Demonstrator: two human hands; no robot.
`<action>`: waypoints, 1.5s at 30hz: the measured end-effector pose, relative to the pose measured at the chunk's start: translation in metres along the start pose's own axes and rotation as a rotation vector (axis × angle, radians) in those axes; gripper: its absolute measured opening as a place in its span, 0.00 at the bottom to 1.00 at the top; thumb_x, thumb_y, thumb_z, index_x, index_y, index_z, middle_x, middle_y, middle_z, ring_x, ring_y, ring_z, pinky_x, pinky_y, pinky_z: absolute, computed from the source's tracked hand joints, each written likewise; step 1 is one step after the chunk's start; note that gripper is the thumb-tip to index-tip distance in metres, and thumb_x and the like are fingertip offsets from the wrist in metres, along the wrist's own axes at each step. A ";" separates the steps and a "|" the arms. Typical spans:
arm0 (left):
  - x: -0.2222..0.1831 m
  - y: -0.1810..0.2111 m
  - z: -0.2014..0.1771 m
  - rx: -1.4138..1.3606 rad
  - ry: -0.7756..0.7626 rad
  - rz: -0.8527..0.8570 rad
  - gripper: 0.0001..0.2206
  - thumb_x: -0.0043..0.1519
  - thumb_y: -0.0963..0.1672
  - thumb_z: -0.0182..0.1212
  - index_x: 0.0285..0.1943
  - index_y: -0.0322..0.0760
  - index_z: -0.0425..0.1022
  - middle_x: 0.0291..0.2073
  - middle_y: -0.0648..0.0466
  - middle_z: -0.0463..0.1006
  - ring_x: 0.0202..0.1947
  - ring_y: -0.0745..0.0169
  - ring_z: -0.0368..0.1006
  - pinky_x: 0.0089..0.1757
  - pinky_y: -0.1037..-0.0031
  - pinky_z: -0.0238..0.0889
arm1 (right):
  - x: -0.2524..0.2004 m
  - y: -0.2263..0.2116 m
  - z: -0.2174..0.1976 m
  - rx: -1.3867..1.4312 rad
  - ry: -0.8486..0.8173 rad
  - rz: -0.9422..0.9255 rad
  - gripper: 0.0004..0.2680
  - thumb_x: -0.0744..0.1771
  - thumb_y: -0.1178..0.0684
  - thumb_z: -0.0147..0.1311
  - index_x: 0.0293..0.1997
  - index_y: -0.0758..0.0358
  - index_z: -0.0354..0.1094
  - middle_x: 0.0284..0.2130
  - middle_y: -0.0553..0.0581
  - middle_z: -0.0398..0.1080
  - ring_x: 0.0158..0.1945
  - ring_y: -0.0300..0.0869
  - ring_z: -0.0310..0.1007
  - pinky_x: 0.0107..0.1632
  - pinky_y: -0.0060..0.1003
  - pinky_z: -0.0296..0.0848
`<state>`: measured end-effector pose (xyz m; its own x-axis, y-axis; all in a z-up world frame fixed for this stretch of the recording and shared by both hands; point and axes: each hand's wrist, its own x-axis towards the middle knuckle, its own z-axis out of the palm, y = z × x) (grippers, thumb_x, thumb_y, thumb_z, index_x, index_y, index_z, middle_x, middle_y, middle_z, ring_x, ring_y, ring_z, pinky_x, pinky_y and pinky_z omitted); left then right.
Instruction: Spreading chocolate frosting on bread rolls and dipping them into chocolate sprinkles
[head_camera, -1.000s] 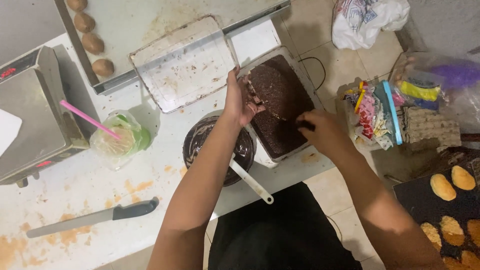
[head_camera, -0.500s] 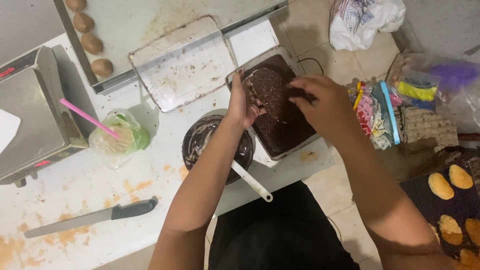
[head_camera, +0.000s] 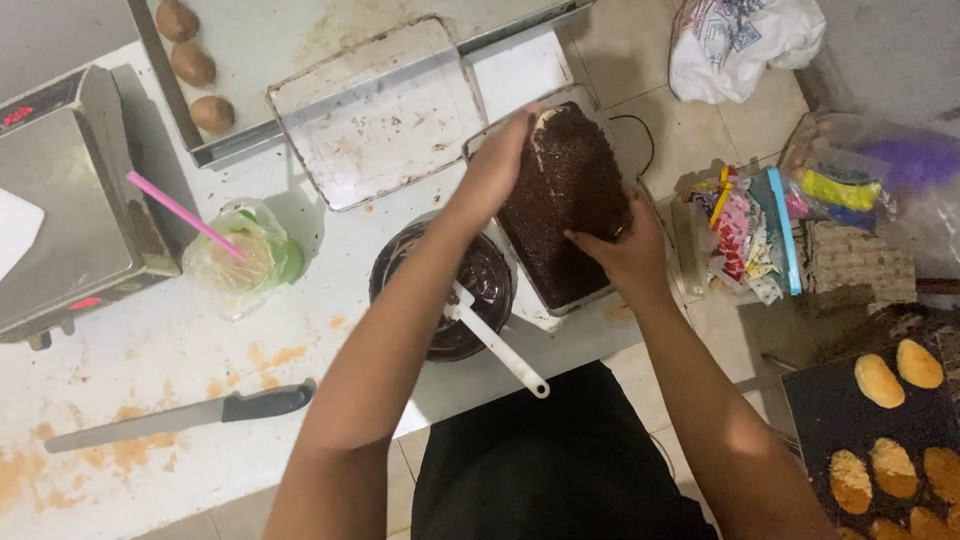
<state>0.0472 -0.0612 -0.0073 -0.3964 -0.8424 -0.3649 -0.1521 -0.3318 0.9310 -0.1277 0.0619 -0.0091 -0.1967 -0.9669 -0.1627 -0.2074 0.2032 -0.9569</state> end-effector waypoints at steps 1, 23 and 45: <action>-0.011 0.024 -0.002 0.163 -0.033 -0.018 0.25 0.69 0.58 0.28 0.53 0.38 0.64 0.37 0.49 0.74 0.39 0.57 0.75 0.47 0.66 0.70 | 0.000 -0.005 0.002 -0.050 0.035 0.002 0.27 0.60 0.50 0.71 0.64 0.65 0.62 0.57 0.65 0.67 0.63 0.55 0.67 0.61 0.52 0.71; -0.058 0.119 -0.002 0.458 -0.077 -0.259 0.51 0.48 0.65 0.15 0.80 0.43 0.49 0.76 0.40 0.53 0.76 0.43 0.50 0.67 0.49 0.41 | -0.009 -0.004 0.000 -0.198 0.151 0.006 0.30 0.59 0.45 0.70 0.66 0.61 0.61 0.62 0.60 0.66 0.65 0.52 0.65 0.64 0.49 0.68; -0.038 0.110 0.009 0.382 -0.051 -0.319 0.49 0.49 0.65 0.19 0.81 0.46 0.48 0.78 0.46 0.50 0.71 0.44 0.59 0.60 0.58 0.62 | -0.005 -0.002 -0.005 0.050 -0.031 0.050 0.30 0.58 0.47 0.68 0.66 0.60 0.58 0.61 0.60 0.65 0.65 0.47 0.67 0.63 0.43 0.72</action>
<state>0.0375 -0.0615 0.1087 -0.3187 -0.6994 -0.6398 -0.5900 -0.3819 0.7114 -0.1314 0.0670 -0.0054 -0.1754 -0.9603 -0.2170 -0.1498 0.2438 -0.9582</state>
